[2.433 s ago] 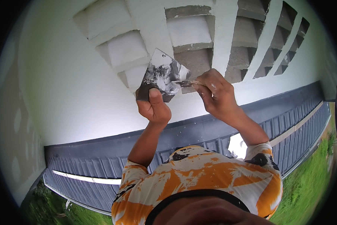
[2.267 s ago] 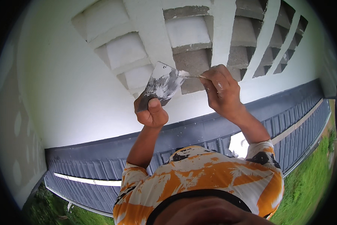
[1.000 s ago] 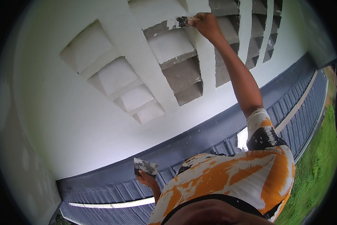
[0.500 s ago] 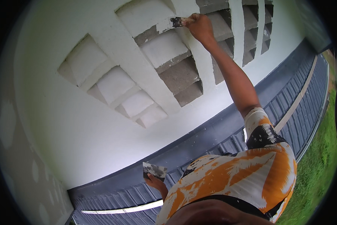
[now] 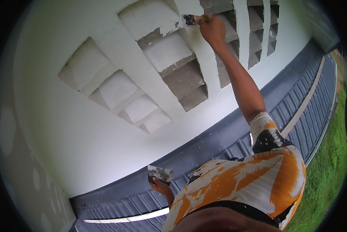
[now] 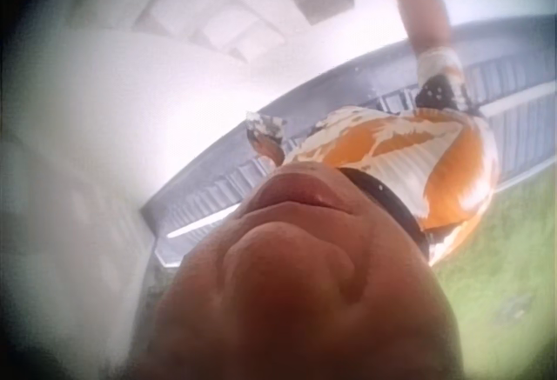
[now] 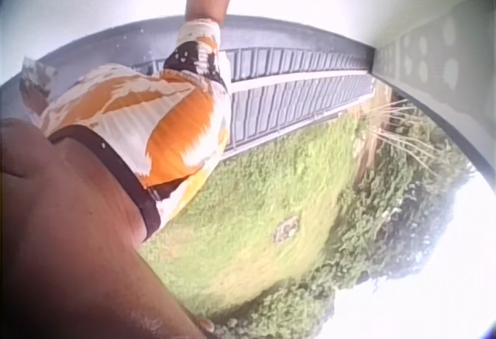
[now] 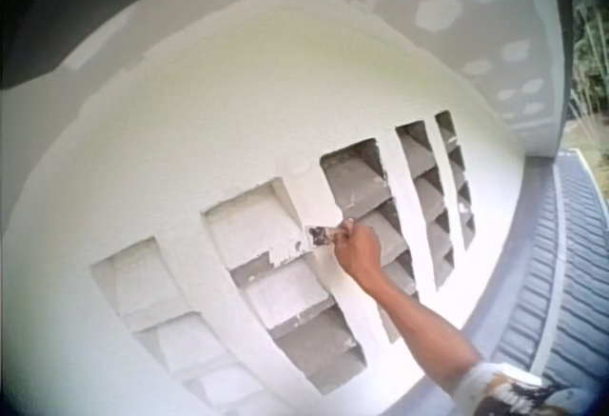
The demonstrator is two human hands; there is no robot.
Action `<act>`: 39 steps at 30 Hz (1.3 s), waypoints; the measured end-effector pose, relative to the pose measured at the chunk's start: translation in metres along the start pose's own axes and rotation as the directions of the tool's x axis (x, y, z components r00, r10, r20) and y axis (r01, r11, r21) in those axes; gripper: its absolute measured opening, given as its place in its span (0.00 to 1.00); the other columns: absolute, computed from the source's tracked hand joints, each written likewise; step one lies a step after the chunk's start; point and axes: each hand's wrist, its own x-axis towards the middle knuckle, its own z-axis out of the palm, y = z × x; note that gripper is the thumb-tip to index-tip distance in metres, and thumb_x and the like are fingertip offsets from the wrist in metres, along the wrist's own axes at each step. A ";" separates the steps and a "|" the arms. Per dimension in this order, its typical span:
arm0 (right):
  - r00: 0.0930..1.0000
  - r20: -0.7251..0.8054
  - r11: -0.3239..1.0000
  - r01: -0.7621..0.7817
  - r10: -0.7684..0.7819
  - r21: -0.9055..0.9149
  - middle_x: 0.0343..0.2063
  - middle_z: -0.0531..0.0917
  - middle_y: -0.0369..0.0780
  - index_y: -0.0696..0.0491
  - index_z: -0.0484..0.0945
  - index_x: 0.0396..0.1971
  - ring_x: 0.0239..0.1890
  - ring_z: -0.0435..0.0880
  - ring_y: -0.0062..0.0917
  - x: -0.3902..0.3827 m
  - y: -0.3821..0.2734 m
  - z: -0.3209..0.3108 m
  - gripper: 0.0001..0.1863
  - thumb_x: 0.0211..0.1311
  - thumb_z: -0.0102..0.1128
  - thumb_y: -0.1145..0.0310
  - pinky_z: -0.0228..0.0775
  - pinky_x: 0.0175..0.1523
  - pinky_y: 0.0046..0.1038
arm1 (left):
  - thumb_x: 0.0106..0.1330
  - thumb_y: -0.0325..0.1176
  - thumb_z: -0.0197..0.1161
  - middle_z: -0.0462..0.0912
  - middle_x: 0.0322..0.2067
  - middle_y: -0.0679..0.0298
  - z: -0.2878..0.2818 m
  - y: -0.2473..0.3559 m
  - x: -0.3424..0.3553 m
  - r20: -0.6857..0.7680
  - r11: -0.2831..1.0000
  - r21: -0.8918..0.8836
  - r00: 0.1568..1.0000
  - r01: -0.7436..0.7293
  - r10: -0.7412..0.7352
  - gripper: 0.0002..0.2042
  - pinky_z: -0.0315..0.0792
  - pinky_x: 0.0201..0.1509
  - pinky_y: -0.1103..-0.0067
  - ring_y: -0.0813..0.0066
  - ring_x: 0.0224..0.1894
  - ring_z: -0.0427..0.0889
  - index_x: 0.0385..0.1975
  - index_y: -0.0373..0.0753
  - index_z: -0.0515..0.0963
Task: The person applies white plaster to a decorative wall section with recessed rectangular panels using a small trowel and a larger hawk. They repeatedly scoop plaster from the hawk and smooth it into the panel edges and corners.
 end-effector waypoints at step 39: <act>0.576 0.716 0.901 0.090 -0.394 0.423 0.20 0.79 0.35 0.57 0.80 0.26 0.20 0.74 0.20 -0.138 -0.025 -0.079 0.12 0.61 0.66 0.63 0.64 0.25 0.25 | 0.72 0.34 0.54 0.78 0.47 0.59 0.220 0.237 0.045 0.258 0.719 -0.694 0.927 -0.018 0.272 0.16 0.75 0.52 0.74 0.71 0.48 0.79 0.54 0.31 0.69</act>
